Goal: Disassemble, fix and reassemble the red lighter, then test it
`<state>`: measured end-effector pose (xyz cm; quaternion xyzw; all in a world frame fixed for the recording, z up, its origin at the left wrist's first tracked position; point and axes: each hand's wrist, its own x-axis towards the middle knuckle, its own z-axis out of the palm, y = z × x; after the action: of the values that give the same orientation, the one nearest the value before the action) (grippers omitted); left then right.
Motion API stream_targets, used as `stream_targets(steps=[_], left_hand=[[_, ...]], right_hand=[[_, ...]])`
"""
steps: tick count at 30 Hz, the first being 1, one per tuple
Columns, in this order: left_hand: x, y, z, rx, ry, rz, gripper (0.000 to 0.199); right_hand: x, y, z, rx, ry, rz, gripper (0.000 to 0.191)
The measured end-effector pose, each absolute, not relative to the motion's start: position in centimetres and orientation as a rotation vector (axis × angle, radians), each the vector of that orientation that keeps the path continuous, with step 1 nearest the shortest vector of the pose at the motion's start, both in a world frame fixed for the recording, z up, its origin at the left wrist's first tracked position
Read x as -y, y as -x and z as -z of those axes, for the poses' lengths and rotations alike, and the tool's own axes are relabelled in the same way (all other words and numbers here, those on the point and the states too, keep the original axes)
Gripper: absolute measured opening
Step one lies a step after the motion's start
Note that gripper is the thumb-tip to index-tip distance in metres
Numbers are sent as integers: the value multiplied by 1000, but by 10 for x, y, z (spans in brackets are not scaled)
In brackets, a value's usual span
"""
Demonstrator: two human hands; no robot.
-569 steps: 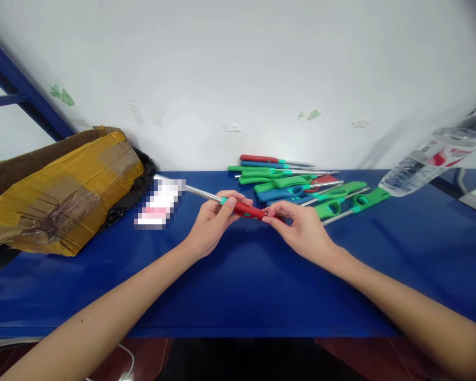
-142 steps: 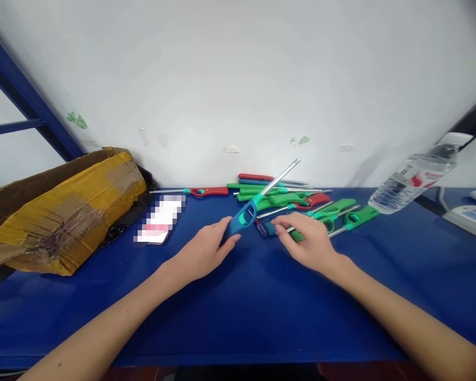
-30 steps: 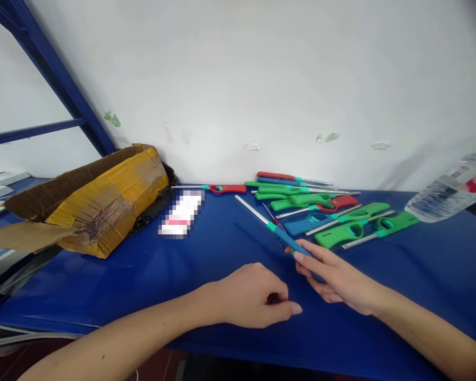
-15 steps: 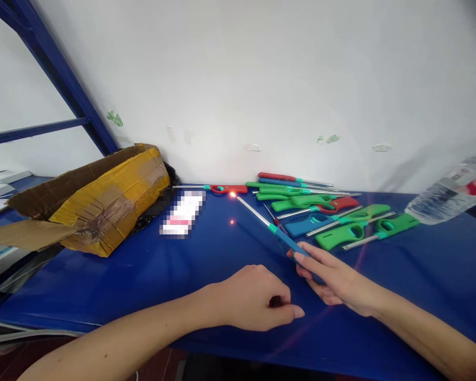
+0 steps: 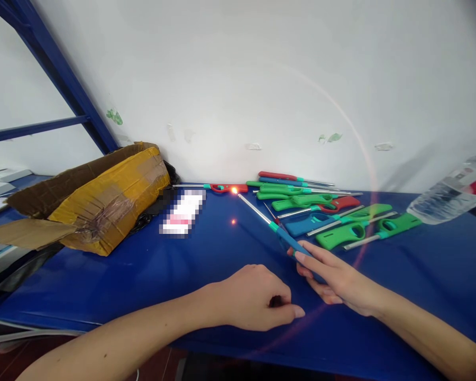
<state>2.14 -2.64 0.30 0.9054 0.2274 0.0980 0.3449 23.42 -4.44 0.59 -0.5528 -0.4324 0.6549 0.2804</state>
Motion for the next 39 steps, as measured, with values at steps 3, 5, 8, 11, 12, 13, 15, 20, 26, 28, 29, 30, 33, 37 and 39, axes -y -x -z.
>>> stream_targets(steps=[3,5,8,11,12,13,15,20,26,28,29,30,33,37,39], left_hand=[[26,-21,-3,-585,-2354,-240,40],[26,-21,-4,-576,-2352,-240,40],[26,-21,-4,-576,-2343,-250,39],[26,-21,-4,-575,-2343,-249,40],[26,-21,-4,-571,-2346,-252,40],[25,-21,-5,-564,-2352,-260,41],[24,-19,-6,-544,-2376,-297,40],[14,-13,-14,-545,-2495,-515,34],[-15,4,-13,-745,-2697,-1158,14],[-27,10,-10,-839,-2788,-1198,17],[-32,13,-8,-876,-2845,-1153,26],[-37,15,-5,-898,-2899,-1086,34],[-44,17,4,-908,-2991,-927,54],[-45,15,12,-831,-2992,-833,57],[-45,13,15,-814,-2977,-783,56]], right_hand=[[44,-234,-7,1181,1469,-1759,49],[44,-234,-7,1192,1473,-1764,47],[43,-234,-6,1202,1477,-1764,46],[41,-236,-6,1217,1450,-1758,47],[41,-236,-6,1238,1433,-1759,46],[40,-237,-6,1271,1413,-1761,46],[39,-237,-6,1354,1374,-1768,44],[31,-231,-6,1363,1312,-1726,40],[5,-216,-13,1504,1374,-1350,37],[-4,-212,-14,1572,1384,-1262,35],[-7,-210,-14,1578,1394,-1230,34],[-10,-209,-12,1569,1406,-1213,34],[-12,-207,-4,1544,1437,-1202,38],[-8,-209,6,1583,1449,-1210,37],[-6,-210,9,1618,1449,-1198,35]])
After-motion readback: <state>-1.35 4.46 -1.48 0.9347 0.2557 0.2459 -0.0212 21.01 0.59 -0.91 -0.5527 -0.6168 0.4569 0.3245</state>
